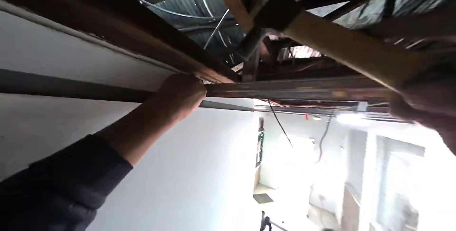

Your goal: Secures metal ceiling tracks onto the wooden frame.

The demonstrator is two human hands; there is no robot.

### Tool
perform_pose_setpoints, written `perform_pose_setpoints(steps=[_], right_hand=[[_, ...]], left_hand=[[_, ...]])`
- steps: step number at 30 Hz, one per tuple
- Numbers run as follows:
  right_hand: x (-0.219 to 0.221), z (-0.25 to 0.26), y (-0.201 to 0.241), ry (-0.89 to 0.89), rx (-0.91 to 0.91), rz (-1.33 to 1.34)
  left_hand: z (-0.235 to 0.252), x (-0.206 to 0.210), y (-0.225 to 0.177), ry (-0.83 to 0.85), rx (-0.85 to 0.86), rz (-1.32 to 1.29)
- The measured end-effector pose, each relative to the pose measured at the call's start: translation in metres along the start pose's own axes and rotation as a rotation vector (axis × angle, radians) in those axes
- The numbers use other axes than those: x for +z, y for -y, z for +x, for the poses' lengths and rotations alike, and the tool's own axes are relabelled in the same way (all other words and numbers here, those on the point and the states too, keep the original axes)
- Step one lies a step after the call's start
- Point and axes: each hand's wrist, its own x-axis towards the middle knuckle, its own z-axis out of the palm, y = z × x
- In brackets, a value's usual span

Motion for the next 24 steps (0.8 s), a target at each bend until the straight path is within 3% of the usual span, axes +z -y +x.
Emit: perform_pose_setpoints(steps=[1,3,4,5,8,11,14,18,21,24], right_hand=[[-0.006,0.017,0.016,0.107,0.047,-0.027],[-0.027,0.056,0.059,0.540,0.114,-0.242],[-0.029,0.071,0.072,0.674,0.142,-0.330],[-0.026,0.079,0.078,0.695,0.154,-0.381],[-0.005,0.060,0.067,0.434,0.069,-0.455],[0.033,-0.011,0.043,0.082,0.094,-0.341],[0.066,-0.047,-0.005,0.033,-0.063,-0.306],[0.114,-0.040,-0.040,-0.006,-0.371,-0.452],[0.147,-0.033,-0.057,-0.002,-0.351,-0.512],[0.176,-0.022,-0.079,-0.025,-0.296,-0.573]], left_hand=[[0.000,0.001,0.004,-0.006,0.022,0.003],[0.002,-0.001,0.008,0.002,0.036,0.017],[0.002,-0.004,0.009,0.020,0.031,0.022],[0.002,-0.005,0.010,0.025,0.026,0.019],[-0.003,0.001,0.017,-0.055,0.046,0.001],[-0.015,0.006,0.022,-0.238,0.124,-0.020],[-0.022,0.005,0.028,-0.333,0.131,-0.010],[-0.034,-0.006,0.025,-0.291,-0.009,-0.029],[-0.041,-0.019,0.029,-0.131,-0.188,-0.051],[-0.041,-0.014,0.039,-0.112,-0.219,-0.077]])
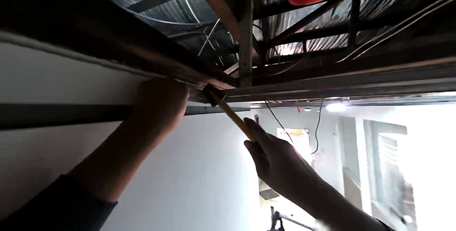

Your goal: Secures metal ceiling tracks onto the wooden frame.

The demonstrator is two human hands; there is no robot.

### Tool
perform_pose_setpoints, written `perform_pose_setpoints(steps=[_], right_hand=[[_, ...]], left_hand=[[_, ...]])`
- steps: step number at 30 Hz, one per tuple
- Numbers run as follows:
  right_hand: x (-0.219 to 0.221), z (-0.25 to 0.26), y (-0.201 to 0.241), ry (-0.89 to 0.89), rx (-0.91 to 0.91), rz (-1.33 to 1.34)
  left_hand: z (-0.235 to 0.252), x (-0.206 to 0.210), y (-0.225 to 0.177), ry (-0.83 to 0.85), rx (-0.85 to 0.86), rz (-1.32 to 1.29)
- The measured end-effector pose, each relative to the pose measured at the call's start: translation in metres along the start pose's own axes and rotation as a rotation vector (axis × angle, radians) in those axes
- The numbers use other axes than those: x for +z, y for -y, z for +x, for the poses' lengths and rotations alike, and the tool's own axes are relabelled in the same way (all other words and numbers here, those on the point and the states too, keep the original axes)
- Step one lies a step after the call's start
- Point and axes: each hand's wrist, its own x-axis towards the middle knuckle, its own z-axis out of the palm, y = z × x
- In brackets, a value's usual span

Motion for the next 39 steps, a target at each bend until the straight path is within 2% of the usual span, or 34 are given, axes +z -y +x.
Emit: perform_pose_setpoints(steps=[2,5,7,9,11,12,14,15,17,19,22,24,29,31,35,37,39], right_hand=[[0.011,0.006,0.002,0.056,0.051,-0.052],[0.004,0.007,0.019,0.128,0.071,-0.058],[0.000,0.001,0.030,0.045,0.007,-0.020],[0.001,-0.004,0.036,-0.066,-0.075,0.006],[0.004,-0.002,0.032,-0.104,-0.111,-0.016],[0.007,0.001,0.026,-0.069,-0.094,-0.044],[0.007,0.016,0.021,0.161,0.050,-0.116],[0.004,0.026,0.024,0.310,0.143,-0.139],[-0.001,0.032,0.033,0.412,0.215,-0.119],[-0.007,0.027,0.040,0.386,0.191,-0.098],[-0.006,0.008,0.044,0.213,0.006,-0.085],[-0.005,0.004,0.038,0.163,-0.064,-0.079],[-0.008,0.035,0.027,0.378,0.175,-0.151],[-0.013,0.033,0.036,0.383,0.156,-0.164],[-0.017,0.019,0.034,0.410,-0.020,-0.127],[-0.014,0.029,0.018,0.433,0.014,-0.126],[-0.010,0.044,0.011,0.466,0.122,-0.165]], left_hand=[[0.001,-0.001,0.003,0.020,0.009,0.007],[0.004,-0.013,0.009,0.145,0.025,0.030],[0.007,-0.019,0.015,0.187,0.026,0.012],[0.010,-0.020,0.026,0.144,0.086,-0.057],[0.013,-0.027,0.032,0.135,0.115,-0.117],[0.013,-0.032,0.033,0.176,0.064,-0.183],[0.016,-0.035,0.040,0.270,-0.052,-0.320],[0.014,-0.034,0.044,0.278,-0.088,-0.384],[0.012,-0.030,0.049,0.257,-0.091,-0.451],[0.014,-0.026,0.053,0.229,-0.062,-0.475],[0.015,-0.026,0.057,0.234,0.005,-0.464],[0.014,-0.024,0.060,0.224,0.021,-0.501],[0.011,-0.021,0.060,0.255,-0.098,-0.543],[0.012,-0.022,0.060,0.243,-0.088,-0.550],[0.013,-0.018,0.065,0.202,0.007,-0.525],[0.014,-0.017,0.069,0.223,0.009,-0.580],[0.012,-0.015,0.070,0.255,-0.045,-0.602]])
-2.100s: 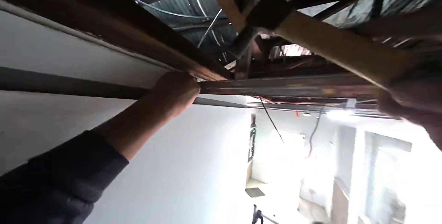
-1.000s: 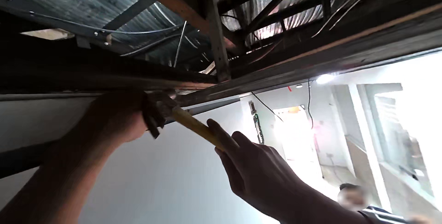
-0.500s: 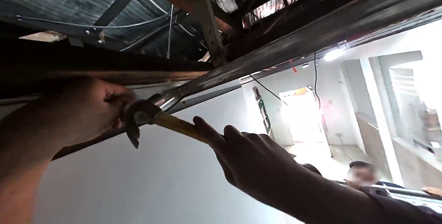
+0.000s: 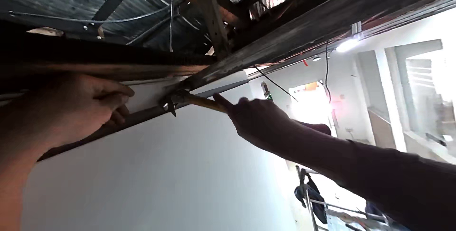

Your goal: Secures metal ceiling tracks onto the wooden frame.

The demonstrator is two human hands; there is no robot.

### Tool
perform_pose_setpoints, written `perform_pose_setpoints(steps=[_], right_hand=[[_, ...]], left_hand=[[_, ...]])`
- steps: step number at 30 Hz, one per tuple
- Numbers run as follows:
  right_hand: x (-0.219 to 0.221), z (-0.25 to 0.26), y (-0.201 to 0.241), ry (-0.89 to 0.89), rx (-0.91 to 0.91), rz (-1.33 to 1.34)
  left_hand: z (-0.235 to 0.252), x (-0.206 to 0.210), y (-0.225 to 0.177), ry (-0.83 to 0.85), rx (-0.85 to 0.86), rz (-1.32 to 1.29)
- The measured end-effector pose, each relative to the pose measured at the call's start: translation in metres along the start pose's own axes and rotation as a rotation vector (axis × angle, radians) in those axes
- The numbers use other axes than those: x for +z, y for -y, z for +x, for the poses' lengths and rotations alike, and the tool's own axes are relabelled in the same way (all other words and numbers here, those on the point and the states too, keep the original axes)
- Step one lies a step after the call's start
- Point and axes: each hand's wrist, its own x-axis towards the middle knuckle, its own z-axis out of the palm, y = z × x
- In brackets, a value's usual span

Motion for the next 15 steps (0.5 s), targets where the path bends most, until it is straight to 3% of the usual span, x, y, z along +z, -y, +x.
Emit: perform_pose_setpoints(steps=[2,5,7,10,13,15], right_hand=[[-0.005,-0.004,0.012,0.001,0.054,0.031],[-0.005,-0.021,0.024,-0.012,-0.022,0.004],[-0.002,-0.017,0.011,-0.003,-0.079,-0.009],[0.004,0.005,-0.008,-0.018,0.002,-0.025],[-0.006,0.002,0.006,0.052,0.071,0.006],[-0.003,-0.014,0.002,-0.029,0.015,0.050]], left_hand=[[0.000,0.001,-0.003,-0.008,-0.015,0.004],[0.000,0.000,-0.006,-0.026,0.018,0.025],[0.001,0.000,-0.001,-0.040,0.075,0.031],[0.000,-0.001,-0.001,0.005,0.006,0.020],[-0.001,0.004,-0.006,-0.078,0.067,0.237],[-0.004,0.018,-0.017,-0.184,0.179,0.383]])
